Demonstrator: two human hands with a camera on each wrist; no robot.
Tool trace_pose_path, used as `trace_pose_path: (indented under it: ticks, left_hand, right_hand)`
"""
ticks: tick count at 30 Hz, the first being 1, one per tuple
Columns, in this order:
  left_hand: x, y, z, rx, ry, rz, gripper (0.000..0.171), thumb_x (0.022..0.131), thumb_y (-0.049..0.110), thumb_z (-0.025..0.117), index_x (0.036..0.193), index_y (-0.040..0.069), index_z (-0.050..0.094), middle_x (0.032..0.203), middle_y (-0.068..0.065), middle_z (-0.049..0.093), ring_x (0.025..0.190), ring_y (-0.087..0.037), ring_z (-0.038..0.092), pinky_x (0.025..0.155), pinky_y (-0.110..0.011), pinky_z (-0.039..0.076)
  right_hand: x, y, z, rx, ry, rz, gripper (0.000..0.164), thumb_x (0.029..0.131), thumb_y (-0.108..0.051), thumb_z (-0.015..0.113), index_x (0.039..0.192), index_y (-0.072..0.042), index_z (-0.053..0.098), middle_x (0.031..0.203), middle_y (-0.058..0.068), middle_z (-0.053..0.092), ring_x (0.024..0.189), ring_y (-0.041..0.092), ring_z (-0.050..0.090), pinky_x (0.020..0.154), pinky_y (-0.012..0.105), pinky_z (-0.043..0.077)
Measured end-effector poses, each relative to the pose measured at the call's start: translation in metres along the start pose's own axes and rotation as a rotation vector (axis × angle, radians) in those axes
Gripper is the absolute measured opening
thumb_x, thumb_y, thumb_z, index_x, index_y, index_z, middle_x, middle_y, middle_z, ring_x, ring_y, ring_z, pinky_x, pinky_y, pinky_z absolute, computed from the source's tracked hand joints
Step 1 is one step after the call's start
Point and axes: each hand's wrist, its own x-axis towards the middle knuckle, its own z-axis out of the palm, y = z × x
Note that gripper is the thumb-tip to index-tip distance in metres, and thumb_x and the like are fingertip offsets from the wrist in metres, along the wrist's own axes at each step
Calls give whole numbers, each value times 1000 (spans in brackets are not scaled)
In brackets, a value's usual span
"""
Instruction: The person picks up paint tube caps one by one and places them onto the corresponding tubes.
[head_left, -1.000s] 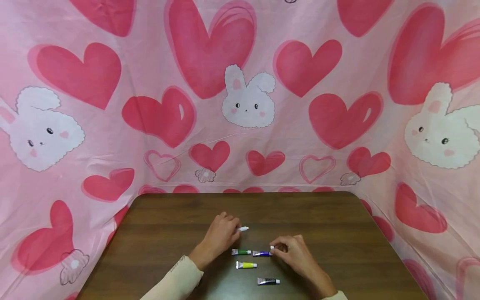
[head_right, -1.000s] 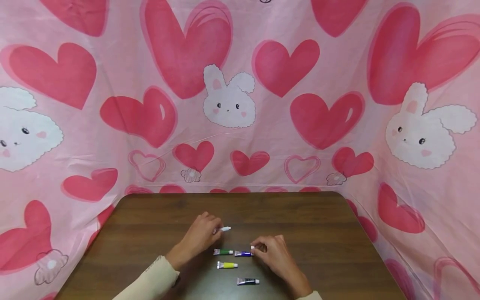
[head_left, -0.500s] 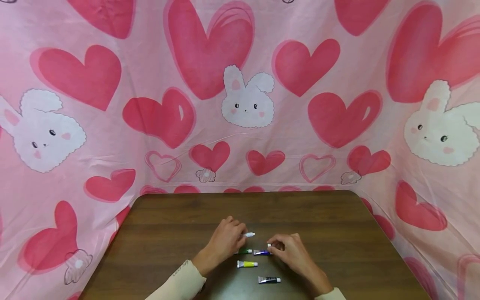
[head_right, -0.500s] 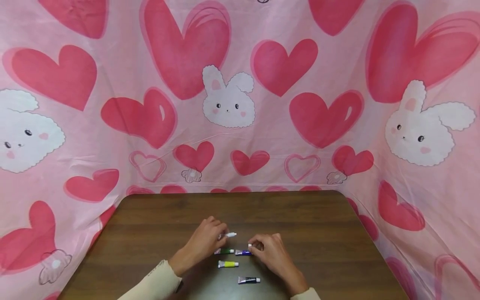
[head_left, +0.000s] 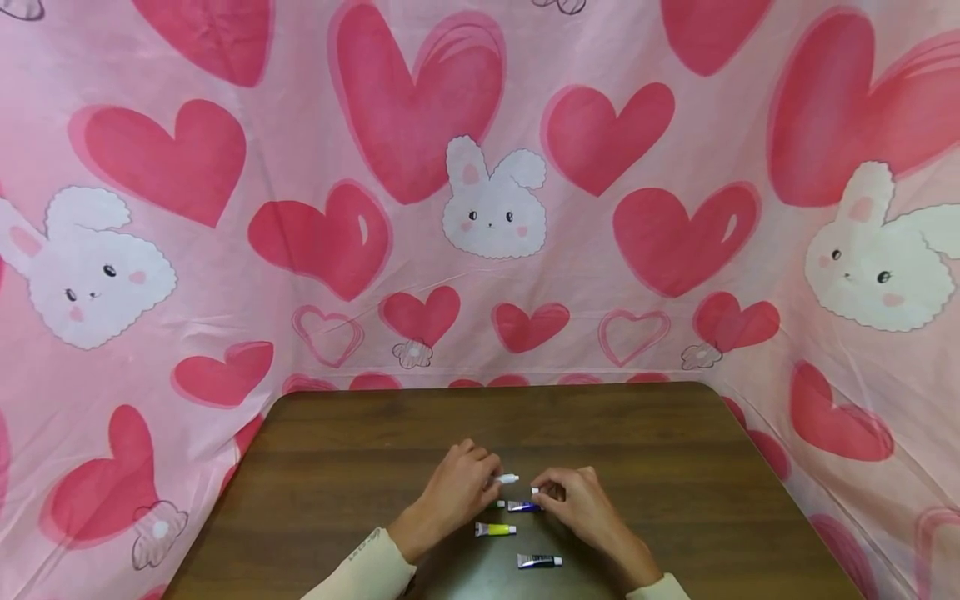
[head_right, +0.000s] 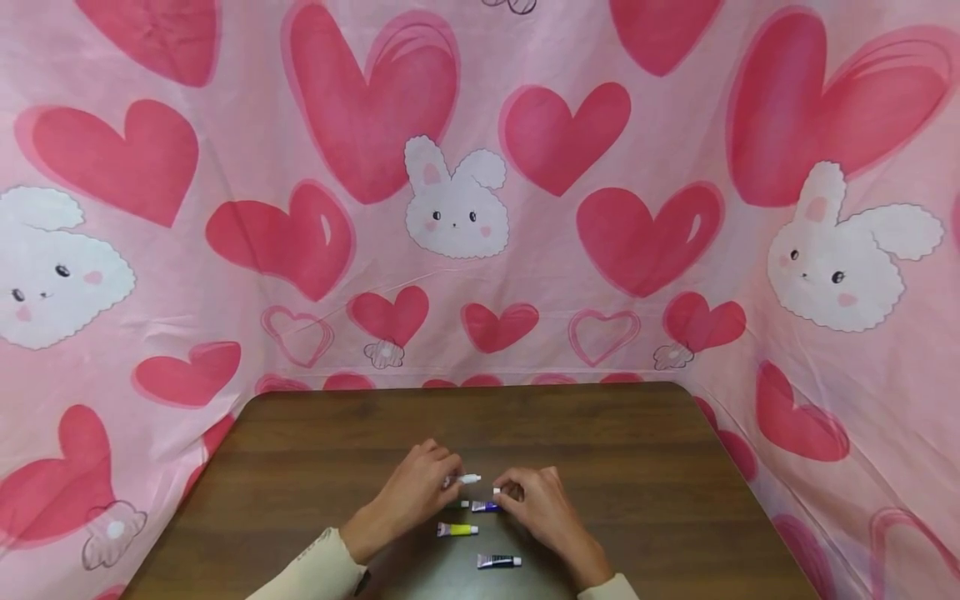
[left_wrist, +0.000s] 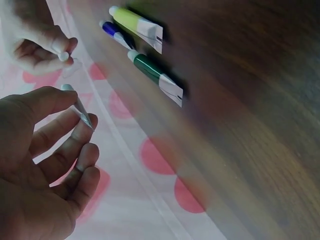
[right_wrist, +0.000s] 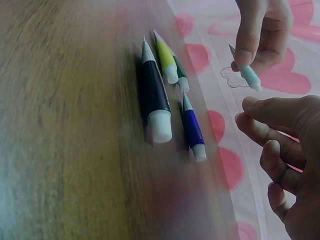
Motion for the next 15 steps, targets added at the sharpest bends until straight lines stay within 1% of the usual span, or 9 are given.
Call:
trace_pose_path:
  ticks: [5,8,11,15]
  left_hand:
    - [0,5,-1,-2,24,21,17,88,29,88,87,21,72,82,8,72,79,-12,52,70,-25,40]
    - [0,7,-3,-1,33,25,18,87,28,88,87,20,72,82,8,72,79,-12,52,70,-25,40]
    - [-1,9,-3,-1,27,22,18,87,28,88,87,20,72,83,8,72,80,-12,53,70,-25,41]
    - [-1,12,-2,-9,7,16,16,89,28,88,89,20,73,84,8,73,80,-11,52,71,-24,40]
  right_hand:
    - [2,-1,1,5,-11,24,11,86,-12,90,93,-16,82,74,-21,71,64,-11,52,67,19,41]
    - [2,-1,1,5,-19,36,11,87,-13,90,94,-16,83,74,-22,70,63,-11,51,69,21,40]
    - [3,-2,1,1,-20,44,12,87,-14,91,94,-20,83,74,-23,70,64,-11,52,72,23,40]
    - [3,-2,1,-4,-3,20,14,86,-15,91,94,-23,82,75,-23,71,64,-12,53,72,25,40]
